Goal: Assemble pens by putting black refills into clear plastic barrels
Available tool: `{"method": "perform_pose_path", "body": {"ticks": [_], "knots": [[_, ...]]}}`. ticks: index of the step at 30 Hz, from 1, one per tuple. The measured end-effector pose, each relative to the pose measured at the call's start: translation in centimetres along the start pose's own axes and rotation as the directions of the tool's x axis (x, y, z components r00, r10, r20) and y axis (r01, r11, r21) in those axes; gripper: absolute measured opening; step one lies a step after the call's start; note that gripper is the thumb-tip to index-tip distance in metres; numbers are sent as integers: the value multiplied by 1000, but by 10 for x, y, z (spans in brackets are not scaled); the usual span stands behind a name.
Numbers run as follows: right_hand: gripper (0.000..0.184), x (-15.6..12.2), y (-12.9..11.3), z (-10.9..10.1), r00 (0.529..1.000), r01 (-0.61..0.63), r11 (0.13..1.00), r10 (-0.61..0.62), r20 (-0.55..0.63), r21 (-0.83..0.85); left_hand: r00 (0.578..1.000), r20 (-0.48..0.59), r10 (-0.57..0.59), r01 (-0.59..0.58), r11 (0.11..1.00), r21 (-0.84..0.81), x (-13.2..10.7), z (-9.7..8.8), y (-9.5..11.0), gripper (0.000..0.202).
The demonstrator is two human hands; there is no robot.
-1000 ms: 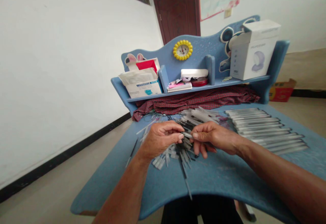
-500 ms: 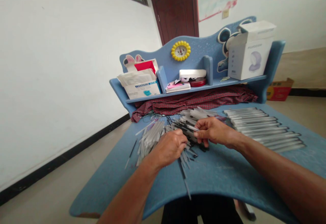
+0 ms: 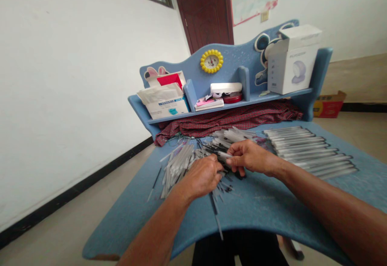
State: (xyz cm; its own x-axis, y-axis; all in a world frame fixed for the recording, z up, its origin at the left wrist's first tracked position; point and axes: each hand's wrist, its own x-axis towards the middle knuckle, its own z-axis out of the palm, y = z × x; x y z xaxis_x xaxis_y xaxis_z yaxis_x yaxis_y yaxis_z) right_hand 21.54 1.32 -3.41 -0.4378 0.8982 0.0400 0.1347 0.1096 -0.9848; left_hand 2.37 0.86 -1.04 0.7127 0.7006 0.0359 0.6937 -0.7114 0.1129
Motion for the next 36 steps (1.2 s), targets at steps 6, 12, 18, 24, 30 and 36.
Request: {"method": "perform_pose_path", "body": {"ticks": [6,12,18,24,30,36], "knots": [[16,-1,-2,3,1000,0,1000,0,6,-2,999,41,-16,14,998,55,7,-1,4,20],[20,-1,-7,2,995,35,996,-43,-90,-88,1000,-21,-11,11,1000,18,9,0,1,12],[45,-6,-19,0,941,147,980,-181,-287,-135,947,-118,-298,145,727,-671,5,-6,-5,6],[39,-16,-31,10,923,252,968,-234,-306,18,875,-55,-482,52,207,-977,2,-12,-7,31],[23,-19,-34,18,850,407,907,-334,-408,106,837,-10,-548,-68,-87,-994,2,-12,-15,20],[14,-26,-38,19,749,503,863,-416,-516,34,816,66,-575,-75,-217,-973,1,-10,-18,7]]}}
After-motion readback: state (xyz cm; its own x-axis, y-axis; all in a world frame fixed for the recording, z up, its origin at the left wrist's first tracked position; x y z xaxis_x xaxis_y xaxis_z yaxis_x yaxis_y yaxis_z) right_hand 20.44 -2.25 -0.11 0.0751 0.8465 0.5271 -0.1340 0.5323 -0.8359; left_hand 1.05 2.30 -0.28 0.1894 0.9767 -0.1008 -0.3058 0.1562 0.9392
